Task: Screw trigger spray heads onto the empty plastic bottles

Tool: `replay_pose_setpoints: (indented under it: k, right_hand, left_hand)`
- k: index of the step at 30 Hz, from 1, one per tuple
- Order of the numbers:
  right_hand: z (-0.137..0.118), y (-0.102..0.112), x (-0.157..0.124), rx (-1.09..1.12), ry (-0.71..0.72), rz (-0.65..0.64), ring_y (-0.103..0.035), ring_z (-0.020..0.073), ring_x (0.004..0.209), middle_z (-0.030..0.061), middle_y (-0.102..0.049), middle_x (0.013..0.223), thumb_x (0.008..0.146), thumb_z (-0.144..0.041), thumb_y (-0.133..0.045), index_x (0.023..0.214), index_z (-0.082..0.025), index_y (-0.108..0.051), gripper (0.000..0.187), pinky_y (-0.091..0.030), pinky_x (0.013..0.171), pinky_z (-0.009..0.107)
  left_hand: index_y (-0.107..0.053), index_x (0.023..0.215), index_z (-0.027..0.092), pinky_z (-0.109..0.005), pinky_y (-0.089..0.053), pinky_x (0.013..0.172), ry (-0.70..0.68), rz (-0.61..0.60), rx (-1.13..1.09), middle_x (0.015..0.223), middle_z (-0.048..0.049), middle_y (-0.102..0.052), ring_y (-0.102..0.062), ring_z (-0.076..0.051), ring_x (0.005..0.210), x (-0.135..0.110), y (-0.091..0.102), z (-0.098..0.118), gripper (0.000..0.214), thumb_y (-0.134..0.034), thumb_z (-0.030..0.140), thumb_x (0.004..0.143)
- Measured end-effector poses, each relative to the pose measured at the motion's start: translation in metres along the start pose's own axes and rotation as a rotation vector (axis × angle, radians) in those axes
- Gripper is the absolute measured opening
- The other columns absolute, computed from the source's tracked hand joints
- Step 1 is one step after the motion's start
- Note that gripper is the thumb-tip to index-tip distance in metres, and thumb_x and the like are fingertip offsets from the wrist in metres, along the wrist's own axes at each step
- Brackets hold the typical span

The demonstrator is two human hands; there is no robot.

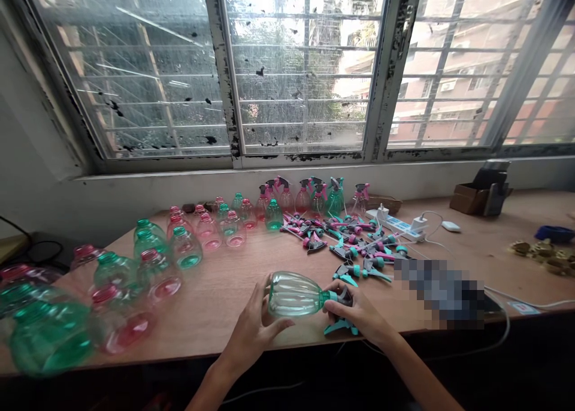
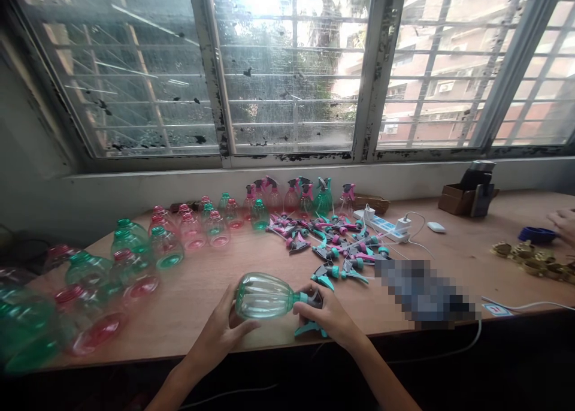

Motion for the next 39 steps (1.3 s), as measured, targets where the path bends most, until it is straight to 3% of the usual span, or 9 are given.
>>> replay_pose_setpoints:
  k: [4,10,14,16,20,25,29,36,39]
  right_hand:
    - [0.000,0.002,0.000,0.000,0.007,0.010,-0.066,0.0177,0.059,-0.0018,-0.071,0.062,0.080,-0.047,-0.079,0.099,-0.018,-0.063,0.038,-0.050,0.059,0.029]
    - [0.000,0.000,0.000,0.029,-0.006,0.019,-0.065,0.0173,0.056,-0.0021,-0.071,0.060,0.078,-0.047,-0.080,0.096,-0.019,-0.062,0.038,-0.048,0.057,0.028]
    - [-0.002,0.000,0.000,0.036,-0.016,0.023,-0.064,0.0174,0.054,-0.0024,-0.070,0.059,0.076,-0.049,-0.081,0.094,-0.019,-0.062,0.040,-0.047,0.055,0.028]
    - [-0.001,0.000,0.000,0.037,-0.014,0.023,-0.064,0.0175,0.055,-0.0023,-0.071,0.060,0.076,-0.048,-0.082,0.095,-0.019,-0.062,0.040,-0.047,0.056,0.028]
    - [0.000,0.001,0.000,0.034,-0.016,0.027,-0.064,0.0175,0.057,-0.0019,-0.071,0.061,0.078,-0.047,-0.081,0.097,-0.019,-0.062,0.039,-0.048,0.058,0.029]
    - [0.000,0.002,-0.001,0.025,-0.044,0.039,-0.064,0.0189,0.056,-0.0018,-0.070,0.059,0.075,-0.052,-0.081,0.096,-0.019,-0.061,0.044,-0.048,0.058,0.030]
    - [-0.003,0.000,-0.003,0.022,-0.042,0.025,-0.065,0.0193,0.058,-0.0015,-0.071,0.061,0.077,-0.049,-0.081,0.098,-0.020,-0.061,0.041,-0.049,0.060,0.031]
    - [-0.004,-0.001,-0.004,0.001,-0.027,-0.020,-0.064,0.0175,0.059,-0.0015,-0.072,0.062,0.082,-0.042,-0.079,0.097,-0.020,-0.063,0.032,-0.046,0.060,0.028]
    - [-0.002,-0.001,-0.004,-0.001,-0.031,-0.015,-0.064,0.0181,0.059,-0.0013,-0.072,0.062,0.082,-0.043,-0.079,0.098,-0.020,-0.063,0.033,-0.045,0.059,0.028]
  left_hand:
    - [-0.045,0.145,0.030,-0.050,-0.044,0.110,-0.036,0.026,0.138,0.138,-0.0103,-0.056,-0.049,-0.037,0.134,0.001,0.003,0.003,0.079,-0.081,0.045,0.076]
    - [-0.025,0.154,0.036,-0.048,-0.041,0.114,-0.063,0.021,0.063,0.150,-0.0088,-0.047,-0.047,-0.032,0.138,0.001,-0.001,-0.007,0.080,-0.071,0.039,0.088]
    - [-0.016,0.157,0.035,-0.053,-0.040,0.113,-0.036,-0.021,0.088,0.154,-0.0116,-0.044,-0.045,-0.037,0.139,-0.003,-0.003,-0.011,0.099,-0.078,0.040,0.081]
    - [-0.017,0.158,0.031,-0.054,-0.040,0.113,-0.039,-0.029,0.080,0.153,-0.0139,-0.047,-0.044,-0.039,0.139,-0.004,-0.002,-0.008,0.101,-0.080,0.041,0.079]
    - [-0.027,0.156,0.028,-0.053,-0.040,0.114,-0.038,-0.045,0.044,0.153,-0.0134,-0.048,-0.043,-0.039,0.141,-0.002,-0.002,-0.004,0.087,-0.075,0.042,0.084]
    - [-0.020,0.157,0.033,-0.054,-0.037,0.116,-0.035,-0.036,0.010,0.157,-0.0097,-0.043,-0.037,-0.037,0.145,-0.001,-0.003,-0.007,0.093,-0.076,0.038,0.084]
    - [-0.010,0.158,0.034,-0.055,-0.037,0.115,-0.009,-0.061,0.043,0.158,-0.0122,-0.039,-0.039,-0.037,0.144,-0.004,-0.005,-0.009,0.103,-0.078,0.039,0.082]
    - [-0.022,0.157,0.029,-0.052,-0.046,0.108,-0.025,-0.099,0.033,0.145,-0.0145,-0.054,-0.052,-0.038,0.132,-0.002,-0.006,-0.006,0.098,-0.080,0.040,0.078]
    - [-0.018,0.157,0.030,-0.052,-0.046,0.106,-0.026,-0.060,0.054,0.143,-0.0140,-0.055,-0.054,-0.037,0.130,-0.001,-0.005,-0.010,0.096,-0.077,0.034,0.081]
Point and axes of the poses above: each hand's wrist, its own x-axis towards the middle knuckle, its own y-axis out of the back of the hand, z = x × y, the point moved 7 cm from there along x, towards the middle knuckle
